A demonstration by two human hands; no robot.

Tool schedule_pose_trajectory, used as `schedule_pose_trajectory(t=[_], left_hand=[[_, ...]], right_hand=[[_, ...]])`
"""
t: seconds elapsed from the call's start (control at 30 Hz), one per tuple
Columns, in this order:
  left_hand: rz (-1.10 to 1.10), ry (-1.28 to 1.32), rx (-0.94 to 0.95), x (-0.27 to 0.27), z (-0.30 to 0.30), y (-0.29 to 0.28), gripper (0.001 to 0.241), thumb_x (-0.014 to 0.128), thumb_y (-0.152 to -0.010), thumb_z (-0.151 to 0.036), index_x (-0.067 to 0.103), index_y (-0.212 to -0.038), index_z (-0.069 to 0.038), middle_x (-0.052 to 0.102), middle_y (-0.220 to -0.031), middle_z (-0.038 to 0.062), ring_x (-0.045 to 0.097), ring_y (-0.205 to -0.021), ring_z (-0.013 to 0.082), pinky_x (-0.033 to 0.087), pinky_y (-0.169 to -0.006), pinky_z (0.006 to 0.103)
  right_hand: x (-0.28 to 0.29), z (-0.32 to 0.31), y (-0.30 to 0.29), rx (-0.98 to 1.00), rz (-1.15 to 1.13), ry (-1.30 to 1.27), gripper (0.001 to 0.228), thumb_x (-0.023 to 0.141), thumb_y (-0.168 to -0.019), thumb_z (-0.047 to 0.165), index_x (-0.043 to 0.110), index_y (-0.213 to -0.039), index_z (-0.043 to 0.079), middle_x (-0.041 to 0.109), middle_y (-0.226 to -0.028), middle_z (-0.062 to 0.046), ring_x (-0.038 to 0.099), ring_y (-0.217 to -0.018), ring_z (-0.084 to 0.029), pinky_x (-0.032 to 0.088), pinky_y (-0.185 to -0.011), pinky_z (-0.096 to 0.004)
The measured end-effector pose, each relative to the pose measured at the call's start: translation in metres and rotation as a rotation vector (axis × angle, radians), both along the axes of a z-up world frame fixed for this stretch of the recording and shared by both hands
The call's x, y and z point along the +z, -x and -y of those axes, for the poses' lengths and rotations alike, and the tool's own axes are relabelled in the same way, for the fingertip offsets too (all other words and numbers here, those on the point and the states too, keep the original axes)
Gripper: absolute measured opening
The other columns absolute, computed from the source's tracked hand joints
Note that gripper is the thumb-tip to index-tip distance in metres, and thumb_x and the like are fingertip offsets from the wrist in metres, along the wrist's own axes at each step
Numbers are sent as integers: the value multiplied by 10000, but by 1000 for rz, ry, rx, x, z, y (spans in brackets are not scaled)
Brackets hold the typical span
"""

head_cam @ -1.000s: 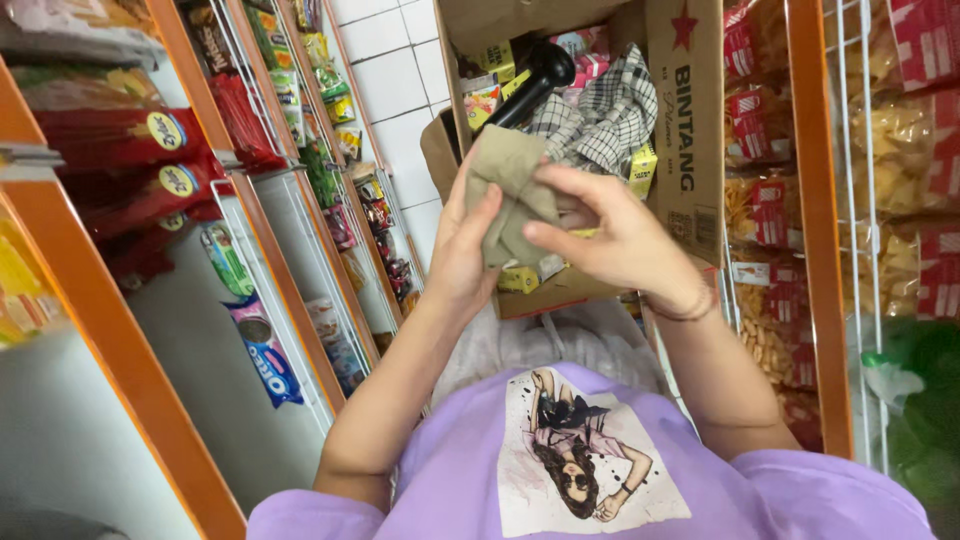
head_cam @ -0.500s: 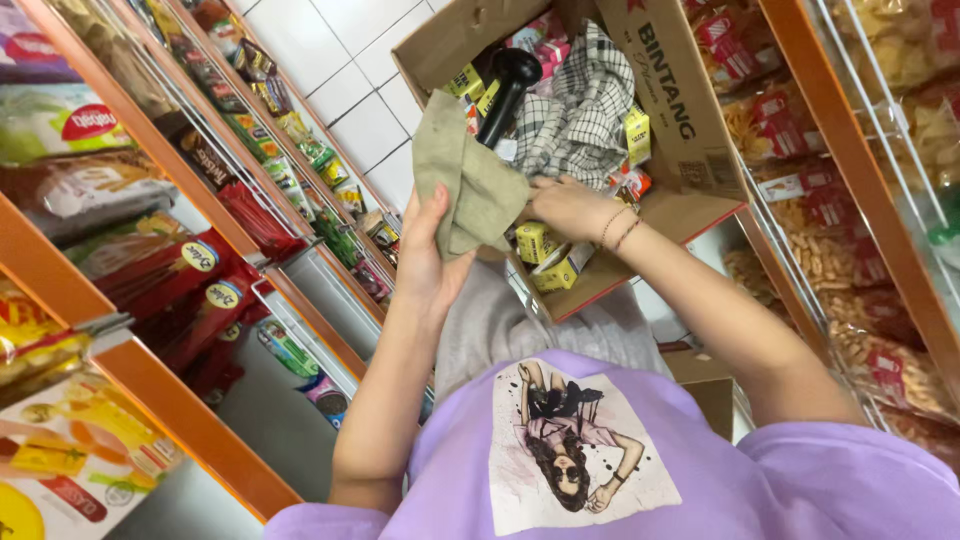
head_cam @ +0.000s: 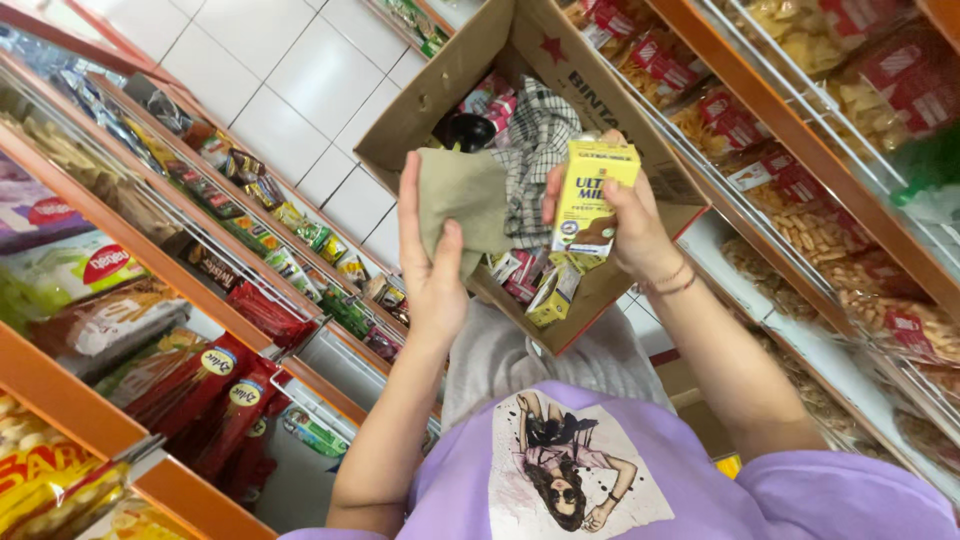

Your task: The person cleans a small carton of milk using a cloth by hand before placing it onto a retail shelf next to identical items.

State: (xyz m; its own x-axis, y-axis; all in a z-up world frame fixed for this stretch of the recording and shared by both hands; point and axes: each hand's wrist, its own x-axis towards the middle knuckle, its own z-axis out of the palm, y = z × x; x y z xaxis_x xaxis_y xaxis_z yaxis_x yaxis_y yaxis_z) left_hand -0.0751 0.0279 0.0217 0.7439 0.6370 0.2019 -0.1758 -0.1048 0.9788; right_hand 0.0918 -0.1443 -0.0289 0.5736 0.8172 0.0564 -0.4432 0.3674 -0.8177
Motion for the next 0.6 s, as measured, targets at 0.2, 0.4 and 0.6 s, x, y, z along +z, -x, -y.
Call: schedule_pose_trajectory(t=[0.2,0.4,0.6], left_hand=[[-67,-280,-186,35,45,-47,699,681,-962,-95,376,-1591,-103,442,-1602,181,469,-1511,370,376,-1271,446],[33,-628,-111,49,71,-70,598,669,-910,-56,547,-1492,-129,445,-1618,208,410,-1505,433,354,-1273,482],[126,-851,-179,47,92,-72,565,675,-893,-39,604,-1441,-159,490,-1575,127,415,-1531,434,360,-1278,517]], right_hand=[[32,-9,47,-211,35,-3,788,533,-1069,485,203,-1659,80,368,-1652,-105,389,-1544,-202,307,-1313,-374],[69,2,31,-248,-23,29,692,419,-1107,413,183,-1662,74,379,-1646,-88,392,-1528,-208,300,-1296,-383],[86,23,-10,-211,-197,-90,822,450,-1094,574,205,-1708,86,477,-1528,-92,510,-1361,-231,414,-1192,-409]])
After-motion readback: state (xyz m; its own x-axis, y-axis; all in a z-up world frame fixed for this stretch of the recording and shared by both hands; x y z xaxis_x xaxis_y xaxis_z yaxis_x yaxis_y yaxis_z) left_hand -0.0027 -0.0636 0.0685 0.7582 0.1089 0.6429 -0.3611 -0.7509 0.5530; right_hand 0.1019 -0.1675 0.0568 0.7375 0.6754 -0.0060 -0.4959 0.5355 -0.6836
